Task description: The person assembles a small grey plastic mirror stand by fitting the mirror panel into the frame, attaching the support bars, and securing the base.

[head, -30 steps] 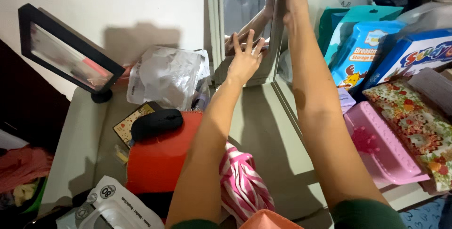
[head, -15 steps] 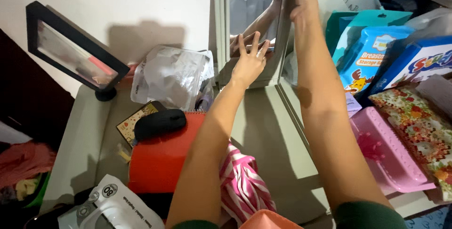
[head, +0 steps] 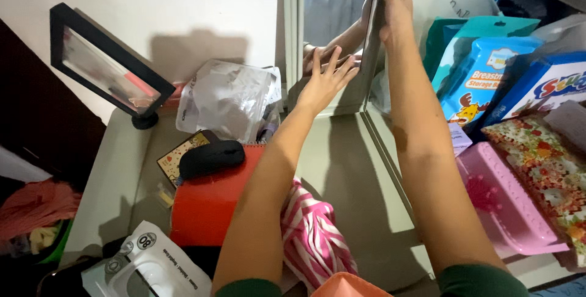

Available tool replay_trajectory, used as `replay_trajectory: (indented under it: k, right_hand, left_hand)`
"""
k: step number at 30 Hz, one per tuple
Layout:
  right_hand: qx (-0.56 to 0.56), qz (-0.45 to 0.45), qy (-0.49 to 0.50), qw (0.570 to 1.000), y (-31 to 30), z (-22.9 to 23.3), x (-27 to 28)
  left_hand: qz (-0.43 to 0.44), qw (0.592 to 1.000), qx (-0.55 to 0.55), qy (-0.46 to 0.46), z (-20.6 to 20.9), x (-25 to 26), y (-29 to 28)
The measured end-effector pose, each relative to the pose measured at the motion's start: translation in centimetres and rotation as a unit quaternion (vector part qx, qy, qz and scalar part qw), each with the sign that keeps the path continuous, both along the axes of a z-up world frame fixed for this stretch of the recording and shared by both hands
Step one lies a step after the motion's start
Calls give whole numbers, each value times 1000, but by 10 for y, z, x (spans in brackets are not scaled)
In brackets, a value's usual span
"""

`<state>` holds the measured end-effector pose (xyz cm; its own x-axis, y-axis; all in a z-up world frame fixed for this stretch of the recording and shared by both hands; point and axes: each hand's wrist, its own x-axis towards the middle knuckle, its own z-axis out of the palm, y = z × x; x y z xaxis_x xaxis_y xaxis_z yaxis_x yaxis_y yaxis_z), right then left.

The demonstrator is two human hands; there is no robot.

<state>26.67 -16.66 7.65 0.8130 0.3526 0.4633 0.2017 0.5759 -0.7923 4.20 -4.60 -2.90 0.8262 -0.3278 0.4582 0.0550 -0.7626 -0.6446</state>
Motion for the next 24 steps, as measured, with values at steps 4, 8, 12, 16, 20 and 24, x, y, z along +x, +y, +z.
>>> replay_trajectory:
  k: [4,8,12,16,20,24]
  right_hand:
    - [1,-14,-59,998,3,-9,2]
    - [-44,-122,-105,986,2,-13,-13]
    - [-183,-370,-174,894,-2,-27,-56]
    - [-255,-506,-394,723,-4,-53,-105]
    - [-397,-498,-416,649,-6,-59,-138]
    - [-387,-539,-403,630,8,-38,-128]
  left_hand:
    - [12,1000,24,-4,1,-4,4]
    - [-2,1000,14,6,9,-9,13]
    - [-11,999,42,29,20,-11,25]
    - [-7,996,85,13,20,-22,27]
    - [-7,996,87,21,20,-27,28]
    - [-19,997,79,-2,18,-23,29]
